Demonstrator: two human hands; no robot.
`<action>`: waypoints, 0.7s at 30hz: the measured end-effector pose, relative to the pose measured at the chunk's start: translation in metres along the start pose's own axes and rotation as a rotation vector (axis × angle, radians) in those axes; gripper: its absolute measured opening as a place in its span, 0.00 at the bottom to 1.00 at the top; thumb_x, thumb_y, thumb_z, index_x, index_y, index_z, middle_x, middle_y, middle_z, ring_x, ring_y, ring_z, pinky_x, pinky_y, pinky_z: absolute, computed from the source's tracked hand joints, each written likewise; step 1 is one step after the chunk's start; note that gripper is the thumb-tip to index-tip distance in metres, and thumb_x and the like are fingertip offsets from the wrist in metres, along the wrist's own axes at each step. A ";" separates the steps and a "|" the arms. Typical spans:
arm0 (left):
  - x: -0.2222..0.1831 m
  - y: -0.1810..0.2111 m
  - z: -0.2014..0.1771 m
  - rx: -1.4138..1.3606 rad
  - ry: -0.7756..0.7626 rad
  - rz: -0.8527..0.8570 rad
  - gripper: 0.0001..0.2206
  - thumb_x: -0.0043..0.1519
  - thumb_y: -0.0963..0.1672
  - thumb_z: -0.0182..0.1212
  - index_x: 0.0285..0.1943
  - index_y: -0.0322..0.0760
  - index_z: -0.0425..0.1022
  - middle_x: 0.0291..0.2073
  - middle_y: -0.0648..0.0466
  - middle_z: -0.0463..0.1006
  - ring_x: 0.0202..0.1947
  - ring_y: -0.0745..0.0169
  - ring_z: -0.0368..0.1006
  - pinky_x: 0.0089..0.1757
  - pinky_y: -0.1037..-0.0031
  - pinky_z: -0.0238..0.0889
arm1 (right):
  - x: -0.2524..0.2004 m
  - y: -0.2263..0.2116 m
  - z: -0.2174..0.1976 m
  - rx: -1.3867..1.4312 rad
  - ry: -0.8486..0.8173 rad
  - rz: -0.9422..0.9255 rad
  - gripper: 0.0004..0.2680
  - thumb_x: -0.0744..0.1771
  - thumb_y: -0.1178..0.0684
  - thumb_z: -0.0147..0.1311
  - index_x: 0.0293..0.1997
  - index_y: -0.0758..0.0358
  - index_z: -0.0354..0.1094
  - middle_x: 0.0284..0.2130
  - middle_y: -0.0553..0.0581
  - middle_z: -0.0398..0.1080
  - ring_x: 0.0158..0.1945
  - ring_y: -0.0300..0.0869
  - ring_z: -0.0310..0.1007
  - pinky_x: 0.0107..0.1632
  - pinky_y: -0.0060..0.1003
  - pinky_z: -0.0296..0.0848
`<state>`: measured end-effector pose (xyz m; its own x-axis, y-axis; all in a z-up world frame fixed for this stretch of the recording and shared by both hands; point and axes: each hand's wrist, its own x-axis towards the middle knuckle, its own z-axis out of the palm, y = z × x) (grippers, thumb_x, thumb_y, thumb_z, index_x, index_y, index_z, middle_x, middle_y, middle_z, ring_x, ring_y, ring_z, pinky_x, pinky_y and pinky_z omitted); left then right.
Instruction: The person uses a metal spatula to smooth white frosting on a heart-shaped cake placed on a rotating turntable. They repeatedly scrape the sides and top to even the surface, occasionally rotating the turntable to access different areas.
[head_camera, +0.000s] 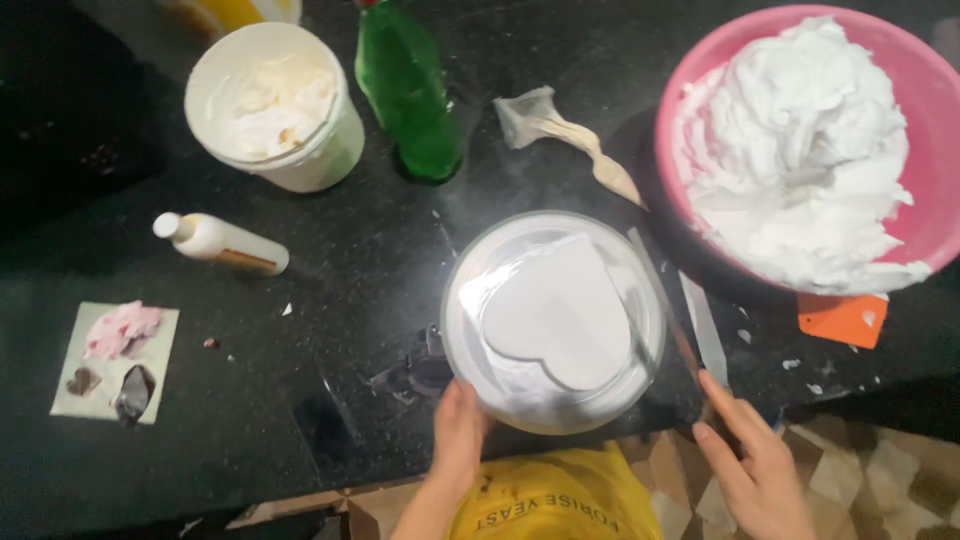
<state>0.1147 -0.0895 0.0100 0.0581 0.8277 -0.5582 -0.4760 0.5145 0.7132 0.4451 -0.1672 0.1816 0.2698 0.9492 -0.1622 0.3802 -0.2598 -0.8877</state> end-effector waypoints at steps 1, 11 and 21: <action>-0.006 -0.022 -0.012 0.036 0.014 -0.032 0.17 0.75 0.48 0.53 0.63 0.29 0.73 0.42 0.51 0.76 0.32 0.66 0.63 0.33 0.71 0.56 | 0.001 -0.007 -0.004 -0.168 0.057 -0.074 0.22 0.66 0.58 0.55 0.70 0.60 0.63 0.32 0.52 0.67 0.35 0.34 0.66 0.40 0.28 0.65; 0.017 0.046 -0.001 0.056 0.032 -0.121 0.15 0.68 0.48 0.48 0.47 0.30 0.76 0.34 0.55 0.82 0.30 0.68 0.74 0.37 0.75 0.70 | 0.028 -0.038 0.014 -0.436 0.149 -0.033 0.20 0.64 0.58 0.57 0.65 0.52 0.68 0.31 0.57 0.68 0.28 0.43 0.67 0.34 0.35 0.69; 0.014 0.046 -0.001 0.167 -0.027 -0.057 0.17 0.70 0.49 0.50 0.51 0.29 0.77 0.36 0.54 0.82 0.32 0.70 0.74 0.38 0.76 0.68 | 0.044 -0.040 0.026 -0.533 0.075 -0.034 0.19 0.65 0.55 0.56 0.65 0.50 0.67 0.31 0.59 0.66 0.32 0.51 0.70 0.39 0.42 0.70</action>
<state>0.0931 -0.0546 0.0346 0.1052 0.8007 -0.5898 -0.3194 0.5889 0.7424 0.4192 -0.1101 0.1990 0.3049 0.9482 -0.0889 0.7804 -0.3023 -0.5473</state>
